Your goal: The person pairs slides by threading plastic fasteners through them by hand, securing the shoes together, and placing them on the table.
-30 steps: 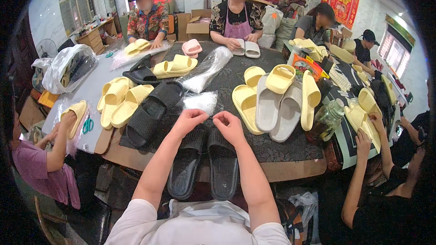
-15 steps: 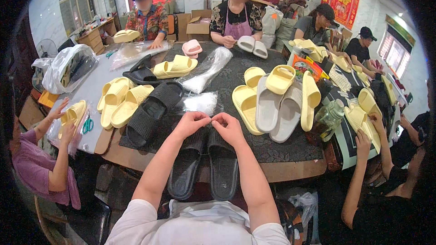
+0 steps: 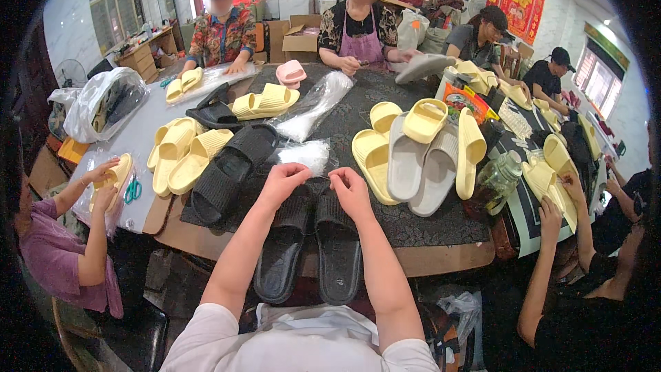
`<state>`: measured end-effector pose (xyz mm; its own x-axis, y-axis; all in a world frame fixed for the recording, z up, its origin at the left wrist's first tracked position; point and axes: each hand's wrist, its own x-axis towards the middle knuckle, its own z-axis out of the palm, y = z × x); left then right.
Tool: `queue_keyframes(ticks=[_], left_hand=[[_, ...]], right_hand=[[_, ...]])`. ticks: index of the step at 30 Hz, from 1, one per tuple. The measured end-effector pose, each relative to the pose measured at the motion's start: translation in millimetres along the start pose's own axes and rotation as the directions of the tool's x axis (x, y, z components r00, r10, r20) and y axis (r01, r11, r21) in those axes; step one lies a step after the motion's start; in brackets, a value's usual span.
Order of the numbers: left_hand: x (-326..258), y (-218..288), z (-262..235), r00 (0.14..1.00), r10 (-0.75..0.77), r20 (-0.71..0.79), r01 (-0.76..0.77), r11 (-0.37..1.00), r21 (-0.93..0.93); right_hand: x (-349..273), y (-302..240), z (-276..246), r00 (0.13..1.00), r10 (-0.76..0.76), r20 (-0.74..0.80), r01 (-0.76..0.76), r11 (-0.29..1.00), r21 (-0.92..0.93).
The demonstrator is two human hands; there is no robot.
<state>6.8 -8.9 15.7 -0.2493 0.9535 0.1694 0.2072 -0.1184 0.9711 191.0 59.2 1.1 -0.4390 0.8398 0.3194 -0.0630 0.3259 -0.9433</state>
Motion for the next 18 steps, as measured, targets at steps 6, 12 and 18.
queue_keyframes(ticks=[6,12,18], left_hand=[[-6,9,4,0.997,-0.025,0.079,0.028,0.999,-0.035],[-1,5,1,1.0,0.001,0.004,0.0,0.999,-0.032],[-3,3,2,0.98,-0.087,0.176,0.073,0.994,0.086]], right_hand=[[-3,-4,-1,0.995,-0.037,0.091,0.045,0.995,-0.089],[-2,-1,-1,0.998,-0.06,0.036,0.065,0.989,-0.134],[-5,-7,1,0.99,-0.027,0.138,0.035,0.998,-0.05]])
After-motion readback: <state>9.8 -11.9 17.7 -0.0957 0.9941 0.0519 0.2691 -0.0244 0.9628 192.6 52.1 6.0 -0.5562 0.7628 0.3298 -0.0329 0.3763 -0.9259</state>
